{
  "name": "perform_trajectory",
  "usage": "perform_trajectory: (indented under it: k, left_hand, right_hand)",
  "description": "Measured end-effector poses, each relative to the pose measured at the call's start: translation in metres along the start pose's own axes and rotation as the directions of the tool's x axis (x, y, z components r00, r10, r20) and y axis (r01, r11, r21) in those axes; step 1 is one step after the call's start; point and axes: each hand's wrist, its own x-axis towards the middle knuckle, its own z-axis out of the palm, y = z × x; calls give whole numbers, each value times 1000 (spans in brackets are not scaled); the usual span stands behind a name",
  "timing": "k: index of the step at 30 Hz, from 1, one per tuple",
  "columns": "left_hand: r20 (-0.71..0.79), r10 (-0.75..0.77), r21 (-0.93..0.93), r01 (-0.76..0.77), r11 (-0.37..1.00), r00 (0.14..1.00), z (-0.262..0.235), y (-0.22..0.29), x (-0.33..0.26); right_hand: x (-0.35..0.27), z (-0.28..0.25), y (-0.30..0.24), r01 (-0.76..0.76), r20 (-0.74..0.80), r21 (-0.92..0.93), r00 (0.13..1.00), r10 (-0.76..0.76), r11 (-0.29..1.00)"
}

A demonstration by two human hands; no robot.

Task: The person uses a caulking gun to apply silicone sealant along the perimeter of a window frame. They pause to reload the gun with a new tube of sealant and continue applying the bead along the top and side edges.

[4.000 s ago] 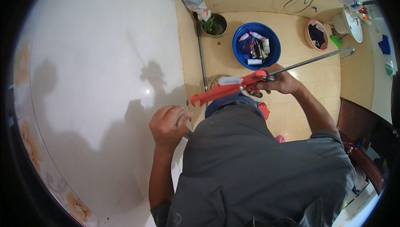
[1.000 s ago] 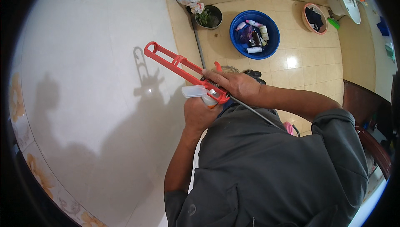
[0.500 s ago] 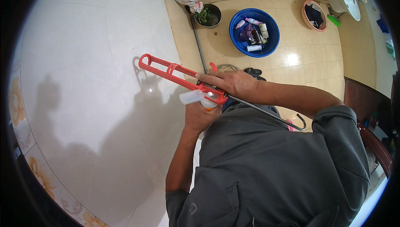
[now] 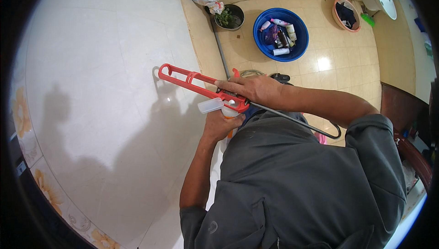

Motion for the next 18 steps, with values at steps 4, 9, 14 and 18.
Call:
perform_trajectory:
  k: [4,9,14,18]
  left_hand:
    - [-73,110,125,-101,987,991,5,10,-1]
    - [-285,112,350,-6,937,952,24,13,-7]
    - [-311,65,390,65,918,948,23,17,-9]
    - [-301,23,429,114,896,953,19,21,-9]
  right_hand:
    - [-1,10,5,-9,10,-62,1000,9,998]
    - [3,7,1,-88,120,-44,988,93,995]
    - [2,18,3,-121,102,22,988,118,992]
    - [3,16,-5,-227,203,27,955,218,973]
